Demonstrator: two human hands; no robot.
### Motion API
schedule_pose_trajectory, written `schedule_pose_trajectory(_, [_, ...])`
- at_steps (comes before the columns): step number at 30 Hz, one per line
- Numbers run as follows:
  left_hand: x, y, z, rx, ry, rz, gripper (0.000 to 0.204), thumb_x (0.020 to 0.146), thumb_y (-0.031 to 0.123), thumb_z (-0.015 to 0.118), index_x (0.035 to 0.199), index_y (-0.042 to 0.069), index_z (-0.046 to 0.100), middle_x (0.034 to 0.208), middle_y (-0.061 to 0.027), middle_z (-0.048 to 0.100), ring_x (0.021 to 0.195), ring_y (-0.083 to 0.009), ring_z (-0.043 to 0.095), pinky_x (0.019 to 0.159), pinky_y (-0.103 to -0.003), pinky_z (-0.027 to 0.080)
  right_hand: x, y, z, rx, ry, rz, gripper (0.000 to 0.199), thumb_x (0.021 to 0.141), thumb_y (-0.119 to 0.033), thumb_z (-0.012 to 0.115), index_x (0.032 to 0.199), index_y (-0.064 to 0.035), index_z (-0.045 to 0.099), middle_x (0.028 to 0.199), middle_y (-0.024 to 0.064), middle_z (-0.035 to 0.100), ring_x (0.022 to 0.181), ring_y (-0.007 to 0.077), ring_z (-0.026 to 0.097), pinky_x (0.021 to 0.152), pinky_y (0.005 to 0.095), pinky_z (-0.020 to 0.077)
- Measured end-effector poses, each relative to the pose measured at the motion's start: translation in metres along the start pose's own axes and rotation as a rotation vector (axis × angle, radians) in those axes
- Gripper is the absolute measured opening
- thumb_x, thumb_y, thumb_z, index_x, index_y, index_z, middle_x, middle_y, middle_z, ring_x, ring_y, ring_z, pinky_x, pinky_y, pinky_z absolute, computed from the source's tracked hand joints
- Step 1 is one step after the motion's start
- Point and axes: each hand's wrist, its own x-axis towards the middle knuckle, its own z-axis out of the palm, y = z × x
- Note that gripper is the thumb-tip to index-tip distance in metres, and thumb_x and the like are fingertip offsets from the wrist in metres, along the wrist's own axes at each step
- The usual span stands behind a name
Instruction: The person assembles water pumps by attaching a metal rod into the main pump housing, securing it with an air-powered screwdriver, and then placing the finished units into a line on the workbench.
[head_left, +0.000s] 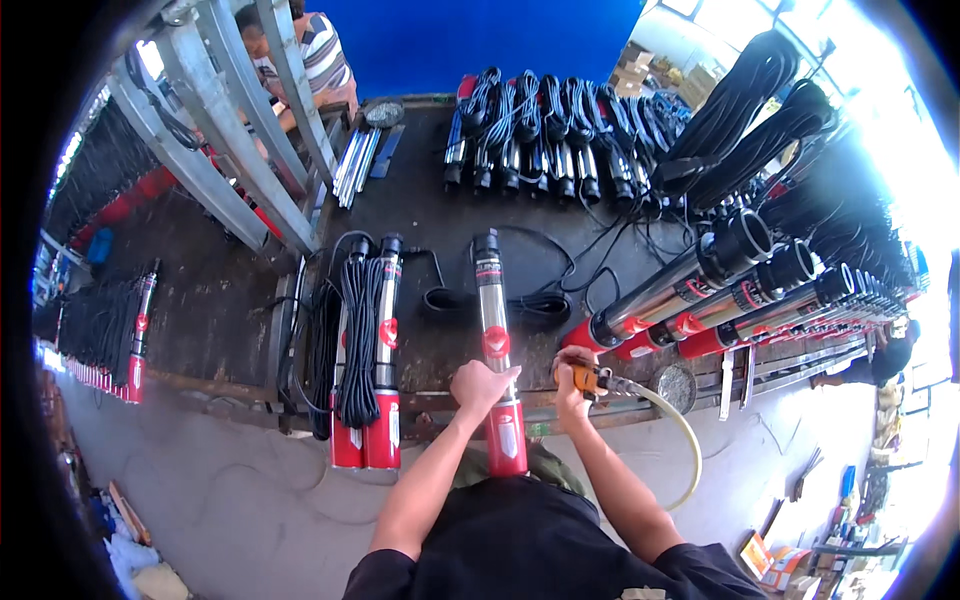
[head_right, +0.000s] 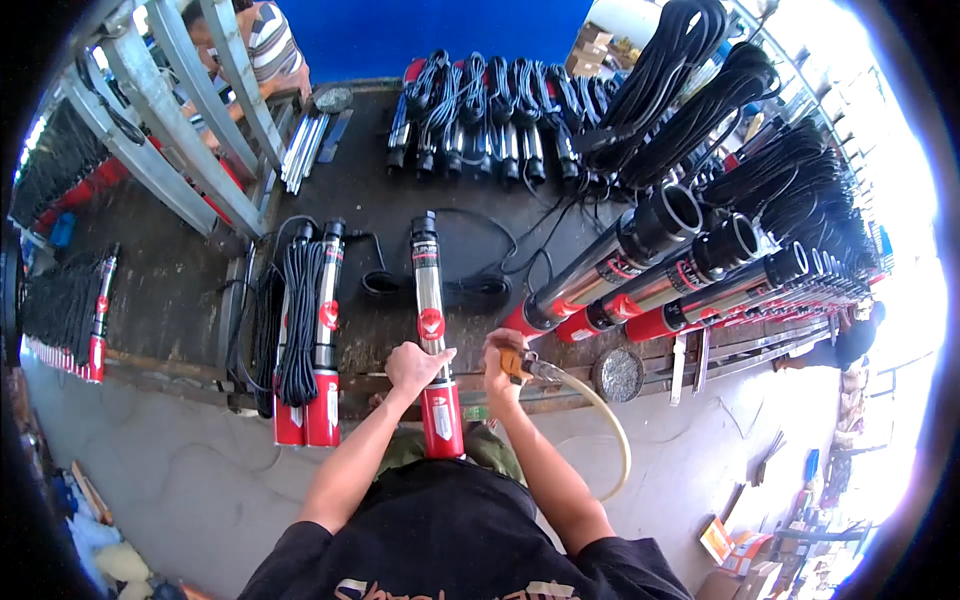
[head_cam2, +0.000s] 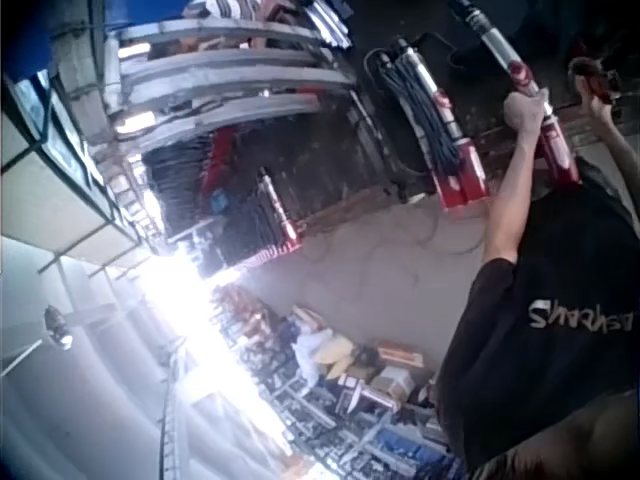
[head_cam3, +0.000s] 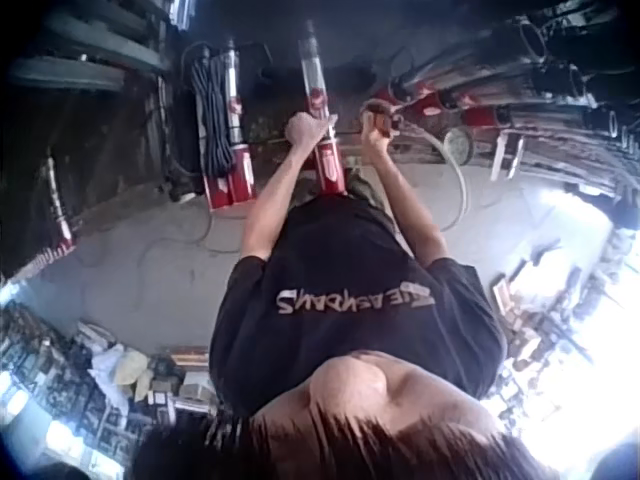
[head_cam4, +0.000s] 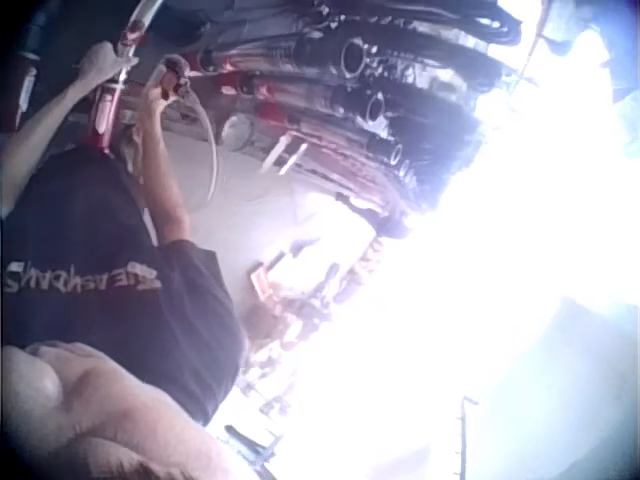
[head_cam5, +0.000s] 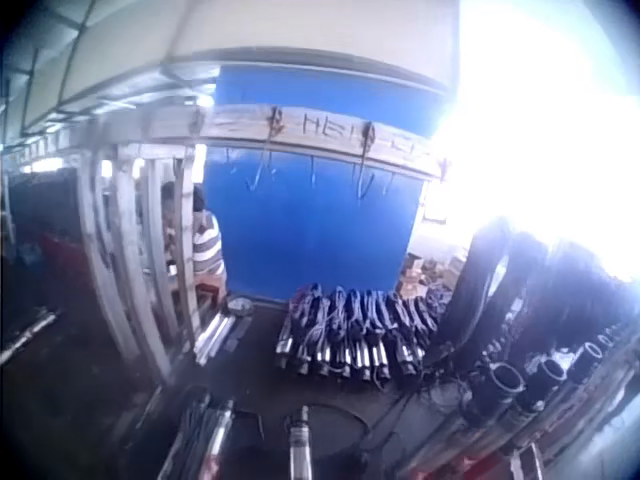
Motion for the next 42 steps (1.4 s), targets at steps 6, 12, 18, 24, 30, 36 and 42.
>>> schedule_pose_trajectory(6, [-0.011,-0.032,0.004,-0.137,-0.105,0.017,0.064,0.08,0.06,0.072,0.081,-0.004,0.074,0.081,-0.023,0.073,0.078,-0.0396,0.072,0.073,-0.045,0.055,0.004,0.047,-0.009,-0.344,-0.108,-0.16,0.013,0.083,-0.002,0.065,0.096,-0.0004,0.063,0.082,0.0063,0.067,0.073,0.0137,0.065,0.07,0.0272,0.0525])
schedule_pose_trajectory(12, [-0.001,-0.105,0.01,-1.042,-0.021,-0.398,0.015,0.097,0.017,0.055,0.1,0.004,0.062,0.077,-0.0042,0.06,0.063,-0.0146,0.056,0.058,-0.033,0.051,0.006,0.049,0.0,-0.382,-0.161,-0.145,0.02,0.08,-0.012,0.074,0.094,-0.0035,0.064,0.078,0.009,0.068,0.07,0.0182,0.067,0.069,0.0321,0.0545])
schedule_pose_trajectory(18, [0.009,-0.103,-0.013,-1.367,-0.101,-0.25,0.015,0.102,0.005,0.045,0.111,0.003,0.057,0.085,-0.0102,0.067,0.065,-0.0177,0.063,0.059,-0.032,0.055,0.017,0.069,0.0,-0.28,-0.114,-0.055,0.018,0.082,-0.011,0.073,0.094,-0.0027,0.064,0.077,0.0055,0.067,0.067,0.0123,0.063,0.066,0.0279,0.0513])
schedule_pose_trajectory(24, [-0.002,-0.047,-0.036,-1.475,-0.243,-0.203,0.011,0.103,0.016,0.057,0.102,0.005,0.056,0.091,-0.0158,0.074,0.071,-0.0207,0.07,0.059,-0.029,0.054,0.017,0.027,0.041,-0.025,-0.096,-0.022,0.019,0.082,0.0,0.061,0.1,-0.0004,0.055,0.085,0.0061,0.062,0.076,0.0096,0.058,0.074,0.0257,0.0491])
schedule_pose_trajectory(30, [0.007,0.003,-0.057,-1.87,-0.662,-0.225,0.021,0.104,0.021,0.057,0.097,0.002,0.064,0.077,-0.0055,0.064,0.064,-0.0119,0.059,0.05,-0.022,0.043,0.029,-0.101,0.105,0.432,-0.09,0.025,0.024,0.078,-0.008,0.058,0.101,-0.0029,0.051,0.075,0.0074,0.052,0.066,0.0182,0.052,0.062,0.034,0.0477])
schedule_pose_trajectory(36, [0.027,0.026,-0.073,-1.875,-0.638,-0.183,0.019,0.103,0.014,0.056,0.104,-0.005,0.062,0.077,-0.0071,0.063,0.064,-0.0117,0.056,0.052,-0.019,0.042,0.061,-0.098,0.123,0.475,-0.077,-0.048,0.025,0.076,-0.011,0.053,0.099,-0.0035,0.052,0.068,0.0081,0.046,0.063,0.0206,0.048,0.06,0.035,0.0438])
schedule_pose_trajectory(42, [0.053,0.025,-0.069,-1.963,-0.737,-0.255,0.017,0.102,0.015,0.059,0.101,-0.002,0.061,0.077,-0.0064,0.063,0.063,-0.0108,0.056,0.05,-0.019,0.042,0.079,-0.085,0.133,0.457,-0.108,-0.056,0.023,0.074,-0.01,0.052,0.096,-0.0042,0.05,0.068,0.0079,0.045,0.063,0.0206,0.047,0.06,0.0346,0.044])
